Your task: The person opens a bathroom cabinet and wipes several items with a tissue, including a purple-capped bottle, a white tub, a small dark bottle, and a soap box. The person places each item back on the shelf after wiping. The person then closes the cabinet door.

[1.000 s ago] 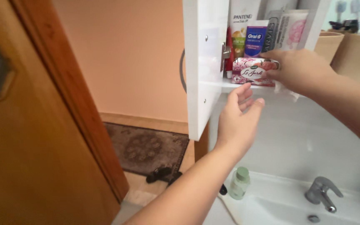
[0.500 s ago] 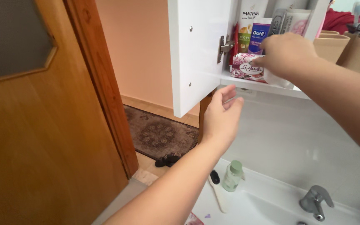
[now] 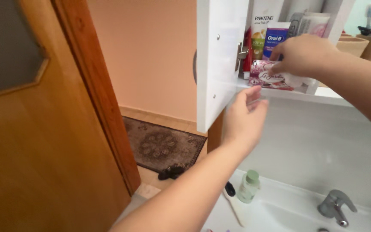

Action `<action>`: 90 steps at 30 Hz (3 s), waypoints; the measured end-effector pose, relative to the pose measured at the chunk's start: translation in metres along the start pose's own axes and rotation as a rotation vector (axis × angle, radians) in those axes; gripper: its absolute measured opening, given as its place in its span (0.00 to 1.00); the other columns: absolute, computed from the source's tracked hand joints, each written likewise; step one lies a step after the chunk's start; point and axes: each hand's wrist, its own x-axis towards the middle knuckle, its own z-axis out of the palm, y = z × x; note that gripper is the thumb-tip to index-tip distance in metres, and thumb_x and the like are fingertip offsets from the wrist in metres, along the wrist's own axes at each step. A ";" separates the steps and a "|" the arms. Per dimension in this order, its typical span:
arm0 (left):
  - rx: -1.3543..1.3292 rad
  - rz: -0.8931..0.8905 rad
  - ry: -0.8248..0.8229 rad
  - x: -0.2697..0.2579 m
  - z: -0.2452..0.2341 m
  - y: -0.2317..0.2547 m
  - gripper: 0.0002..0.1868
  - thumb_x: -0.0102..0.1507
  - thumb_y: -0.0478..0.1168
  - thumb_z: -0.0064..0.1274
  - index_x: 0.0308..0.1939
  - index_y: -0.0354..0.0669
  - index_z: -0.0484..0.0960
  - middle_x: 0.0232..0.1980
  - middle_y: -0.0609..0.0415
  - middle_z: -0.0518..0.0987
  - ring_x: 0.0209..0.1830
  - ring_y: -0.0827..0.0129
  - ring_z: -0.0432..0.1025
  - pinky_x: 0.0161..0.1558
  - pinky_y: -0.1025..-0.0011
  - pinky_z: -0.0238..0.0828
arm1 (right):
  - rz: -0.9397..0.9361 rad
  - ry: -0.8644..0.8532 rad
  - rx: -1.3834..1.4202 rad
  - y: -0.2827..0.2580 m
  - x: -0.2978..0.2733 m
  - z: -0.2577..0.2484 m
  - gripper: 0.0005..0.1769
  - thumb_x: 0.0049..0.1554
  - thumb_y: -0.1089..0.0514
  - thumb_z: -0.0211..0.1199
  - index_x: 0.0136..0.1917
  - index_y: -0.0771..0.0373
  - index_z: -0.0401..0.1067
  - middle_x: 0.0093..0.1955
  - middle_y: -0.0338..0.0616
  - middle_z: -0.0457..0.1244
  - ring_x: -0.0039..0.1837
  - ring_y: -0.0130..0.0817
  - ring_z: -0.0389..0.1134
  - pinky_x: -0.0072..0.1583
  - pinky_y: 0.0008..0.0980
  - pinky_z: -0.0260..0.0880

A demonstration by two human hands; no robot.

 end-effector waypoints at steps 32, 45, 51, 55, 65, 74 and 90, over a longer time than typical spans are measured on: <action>-0.144 -0.175 -0.263 0.007 -0.019 0.010 0.25 0.63 0.40 0.50 0.65 0.38 0.72 0.64 0.46 0.77 0.62 0.62 0.74 0.59 0.66 0.71 | 0.248 0.471 0.390 -0.020 0.124 0.024 0.14 0.53 0.49 0.70 0.45 0.62 0.82 0.43 0.57 0.70 0.47 0.54 0.72 0.52 0.48 0.73; -0.167 -0.139 -0.286 0.007 -0.016 0.009 0.24 0.64 0.39 0.50 0.63 0.37 0.72 0.63 0.47 0.78 0.62 0.63 0.75 0.59 0.66 0.71 | 0.196 0.466 0.405 -0.002 0.077 0.020 0.19 0.53 0.48 0.70 0.46 0.67 0.80 0.38 0.58 0.70 0.42 0.49 0.73 0.50 0.44 0.73; -0.179 -0.159 -0.308 0.005 -0.016 0.013 0.24 0.63 0.40 0.50 0.64 0.38 0.72 0.64 0.48 0.77 0.63 0.63 0.74 0.59 0.66 0.71 | 0.196 0.398 0.424 -0.011 0.062 0.009 0.18 0.54 0.48 0.68 0.48 0.66 0.80 0.36 0.55 0.70 0.39 0.46 0.74 0.48 0.43 0.74; -0.183 -0.160 -0.318 0.004 -0.015 0.017 0.24 0.63 0.39 0.49 0.64 0.38 0.72 0.64 0.47 0.77 0.63 0.63 0.73 0.59 0.66 0.70 | 0.184 0.378 0.376 -0.019 0.064 0.000 0.20 0.54 0.46 0.68 0.50 0.65 0.80 0.36 0.55 0.70 0.38 0.47 0.73 0.48 0.43 0.74; -0.170 -0.079 -0.296 -0.001 -0.022 0.027 0.24 0.63 0.40 0.50 0.63 0.36 0.73 0.63 0.45 0.78 0.62 0.61 0.75 0.61 0.65 0.70 | 0.246 0.343 0.357 -0.023 0.048 -0.017 0.25 0.55 0.40 0.70 0.53 0.63 0.81 0.44 0.56 0.72 0.43 0.48 0.74 0.50 0.45 0.74; -0.174 0.120 -0.255 -0.001 -0.027 0.057 0.24 0.66 0.40 0.49 0.64 0.34 0.74 0.65 0.45 0.78 0.64 0.61 0.73 0.56 0.65 0.72 | 0.257 0.444 0.527 -0.029 0.021 -0.028 0.31 0.54 0.35 0.73 0.58 0.62 0.78 0.49 0.58 0.71 0.48 0.51 0.74 0.54 0.47 0.72; 0.702 0.913 0.057 0.053 -0.054 0.115 0.16 0.75 0.40 0.46 0.67 0.46 0.71 0.65 0.51 0.75 0.68 0.60 0.69 0.72 0.65 0.65 | -0.436 0.524 1.368 -0.054 0.016 -0.064 0.17 0.59 0.58 0.57 0.58 0.70 0.71 0.47 0.46 0.68 0.47 0.33 0.70 0.52 0.29 0.74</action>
